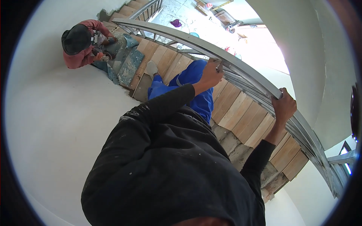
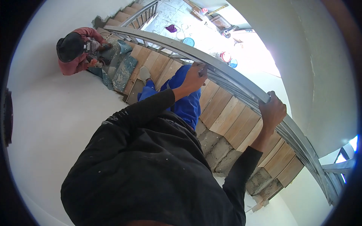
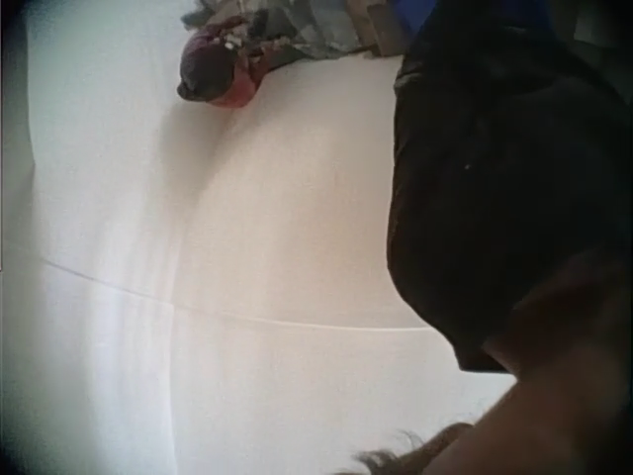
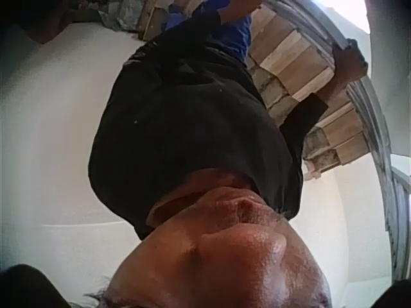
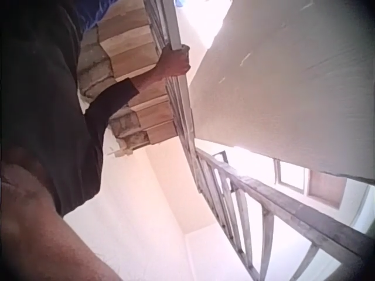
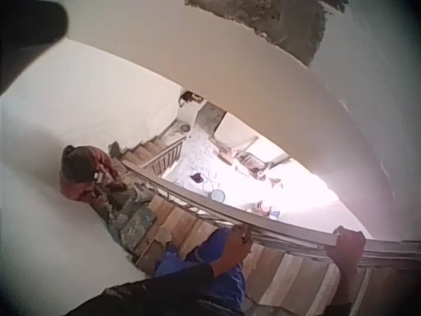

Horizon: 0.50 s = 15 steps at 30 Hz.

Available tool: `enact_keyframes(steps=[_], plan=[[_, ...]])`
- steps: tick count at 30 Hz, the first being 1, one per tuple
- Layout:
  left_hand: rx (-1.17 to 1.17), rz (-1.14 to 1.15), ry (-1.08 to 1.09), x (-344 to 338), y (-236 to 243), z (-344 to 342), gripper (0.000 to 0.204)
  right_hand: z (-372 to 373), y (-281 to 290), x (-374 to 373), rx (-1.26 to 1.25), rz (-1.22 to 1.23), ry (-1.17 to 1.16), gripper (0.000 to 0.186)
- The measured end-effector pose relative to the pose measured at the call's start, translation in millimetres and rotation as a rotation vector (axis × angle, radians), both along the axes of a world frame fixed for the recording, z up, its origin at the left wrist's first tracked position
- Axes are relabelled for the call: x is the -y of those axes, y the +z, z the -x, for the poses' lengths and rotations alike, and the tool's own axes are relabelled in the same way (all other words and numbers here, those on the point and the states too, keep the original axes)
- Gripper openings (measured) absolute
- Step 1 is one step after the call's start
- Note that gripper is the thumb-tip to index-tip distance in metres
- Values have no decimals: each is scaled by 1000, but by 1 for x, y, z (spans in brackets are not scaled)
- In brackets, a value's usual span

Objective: Measure, position, and secure a metal handrail on a spiral staircase.

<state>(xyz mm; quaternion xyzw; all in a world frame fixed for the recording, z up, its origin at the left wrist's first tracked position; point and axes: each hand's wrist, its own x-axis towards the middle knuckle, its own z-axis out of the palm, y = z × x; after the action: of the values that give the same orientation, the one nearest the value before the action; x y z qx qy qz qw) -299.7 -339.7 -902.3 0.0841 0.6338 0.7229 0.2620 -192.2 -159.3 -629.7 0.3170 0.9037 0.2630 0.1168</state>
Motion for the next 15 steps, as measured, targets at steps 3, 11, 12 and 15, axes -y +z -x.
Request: enact_keyframes(steps=[3, 11, 12, 15], plan=[[141, 40, -184, -4, 3, 14, 35, 0, 1, 3, 12, -33, -23, 42], [75, -10, -210, -1, 5, 11, 15, 1, -4, -2, -5, -47, -48, 42], [-108, 57, -219, -2, -2, 15, 16, 4, -5, 0, 5, -36, -64, 42], [153, -96, -309, -8, -17, 22, 18, 3, -7, -2, -9, -43, -17, 43]])
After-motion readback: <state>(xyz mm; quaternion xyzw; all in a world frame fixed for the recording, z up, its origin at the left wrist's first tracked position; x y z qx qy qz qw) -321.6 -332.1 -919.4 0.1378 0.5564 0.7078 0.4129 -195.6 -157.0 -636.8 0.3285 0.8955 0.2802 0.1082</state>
